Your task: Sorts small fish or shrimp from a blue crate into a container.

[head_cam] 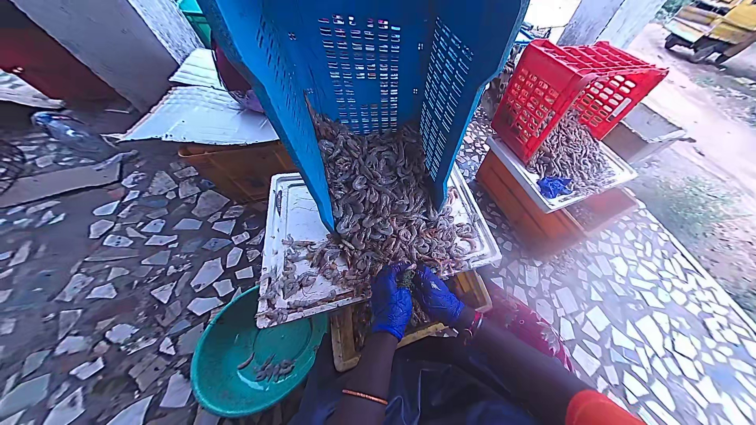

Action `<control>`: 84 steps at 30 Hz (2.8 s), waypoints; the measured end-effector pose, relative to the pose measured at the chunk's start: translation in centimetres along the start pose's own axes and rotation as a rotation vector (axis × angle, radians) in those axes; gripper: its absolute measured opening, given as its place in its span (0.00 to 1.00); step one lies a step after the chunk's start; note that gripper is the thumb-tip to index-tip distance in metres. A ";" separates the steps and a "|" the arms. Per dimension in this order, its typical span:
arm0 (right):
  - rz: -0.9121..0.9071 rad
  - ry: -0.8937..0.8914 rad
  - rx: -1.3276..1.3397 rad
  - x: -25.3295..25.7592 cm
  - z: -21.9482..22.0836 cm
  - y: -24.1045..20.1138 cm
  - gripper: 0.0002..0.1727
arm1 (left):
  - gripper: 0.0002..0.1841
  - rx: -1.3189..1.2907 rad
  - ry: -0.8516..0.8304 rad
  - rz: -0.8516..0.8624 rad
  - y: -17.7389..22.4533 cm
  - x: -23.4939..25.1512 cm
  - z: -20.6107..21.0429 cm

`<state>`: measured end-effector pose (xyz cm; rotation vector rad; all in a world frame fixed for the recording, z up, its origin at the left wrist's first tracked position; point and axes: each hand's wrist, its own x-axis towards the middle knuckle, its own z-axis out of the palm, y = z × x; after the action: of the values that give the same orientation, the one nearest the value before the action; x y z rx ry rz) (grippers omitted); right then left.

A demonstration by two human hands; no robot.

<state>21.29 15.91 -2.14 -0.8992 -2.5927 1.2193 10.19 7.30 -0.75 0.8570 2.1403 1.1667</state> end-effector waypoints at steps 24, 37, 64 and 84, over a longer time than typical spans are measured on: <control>0.031 -0.448 -0.534 7.7 -1.8 1.0 0.23 | 0.44 0.387 0.057 -0.399 -2.0 1.2 -9.1; 0.057 -0.262 -0.369 6.4 -4.5 -0.3 0.20 | 0.45 0.582 -0.114 0.132 -0.4 1.7 -3.0; 0.167 -0.242 0.120 2.1 -6.0 -1.0 0.18 | 0.34 0.288 -0.083 -0.214 -0.7 2.0 -5.8; 0.082 -0.347 0.633 0.7 -7.8 -2.0 0.13 | 0.17 0.239 -0.206 -0.100 0.4 1.2 -5.1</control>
<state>22.55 20.43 4.42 -0.7047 -2.1414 2.2032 5.89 5.76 1.83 0.9178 2.1505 0.7482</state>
